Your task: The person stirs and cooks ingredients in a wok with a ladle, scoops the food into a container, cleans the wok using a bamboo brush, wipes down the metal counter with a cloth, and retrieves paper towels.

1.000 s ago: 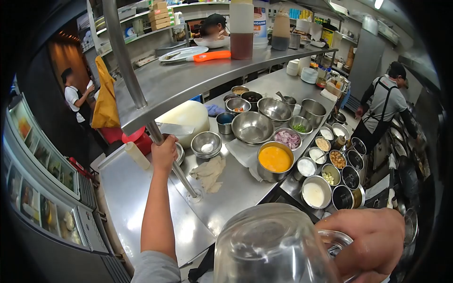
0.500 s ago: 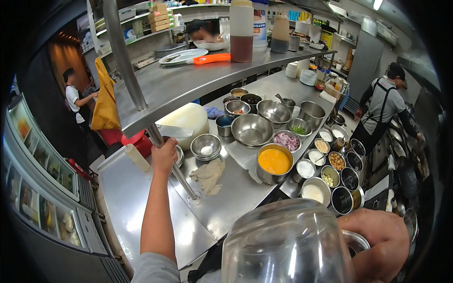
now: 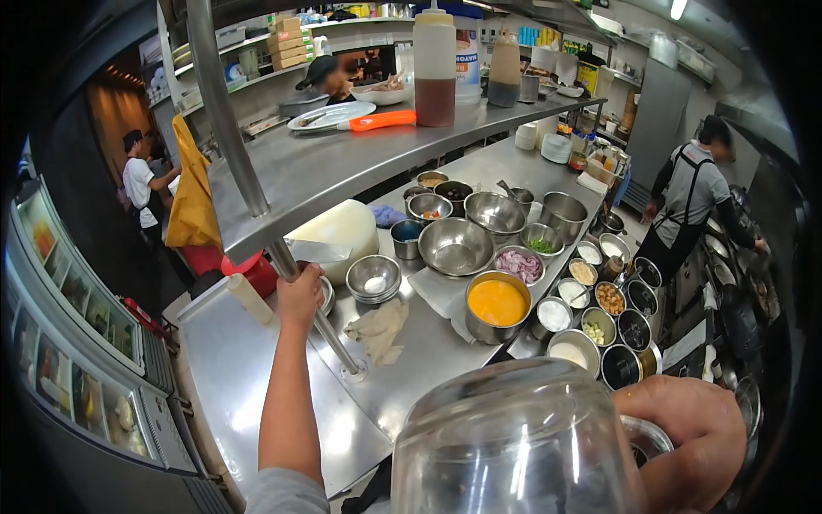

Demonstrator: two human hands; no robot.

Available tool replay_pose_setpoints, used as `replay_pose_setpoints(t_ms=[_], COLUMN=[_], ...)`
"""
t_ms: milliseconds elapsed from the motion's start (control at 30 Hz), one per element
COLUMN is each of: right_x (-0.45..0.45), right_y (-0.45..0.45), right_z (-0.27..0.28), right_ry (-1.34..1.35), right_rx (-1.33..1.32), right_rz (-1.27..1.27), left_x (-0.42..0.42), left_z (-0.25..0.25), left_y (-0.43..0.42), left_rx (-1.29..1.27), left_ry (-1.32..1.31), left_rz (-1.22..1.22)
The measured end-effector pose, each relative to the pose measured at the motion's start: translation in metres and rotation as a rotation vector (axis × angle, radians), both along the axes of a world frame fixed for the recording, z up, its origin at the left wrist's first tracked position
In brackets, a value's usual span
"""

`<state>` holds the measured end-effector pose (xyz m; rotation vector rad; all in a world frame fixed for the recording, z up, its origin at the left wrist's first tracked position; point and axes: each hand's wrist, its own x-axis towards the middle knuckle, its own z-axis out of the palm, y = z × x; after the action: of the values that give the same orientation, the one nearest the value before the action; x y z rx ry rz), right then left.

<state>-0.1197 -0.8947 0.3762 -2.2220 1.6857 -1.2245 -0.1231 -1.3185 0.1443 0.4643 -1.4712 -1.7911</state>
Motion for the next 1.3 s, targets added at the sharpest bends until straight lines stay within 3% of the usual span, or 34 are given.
replay_pose_setpoints(t_ms=[1300], right_x=[0.012], right_y=[-0.015], right_z=[0.013], right_ry=[0.129], right_rx=[-0.18], right_rz=[-0.053], left_x=[-0.001], left_z=[-0.004], left_y=[-0.003], left_rx=[-0.025], left_ry=[0.03], left_rz=[0.003])
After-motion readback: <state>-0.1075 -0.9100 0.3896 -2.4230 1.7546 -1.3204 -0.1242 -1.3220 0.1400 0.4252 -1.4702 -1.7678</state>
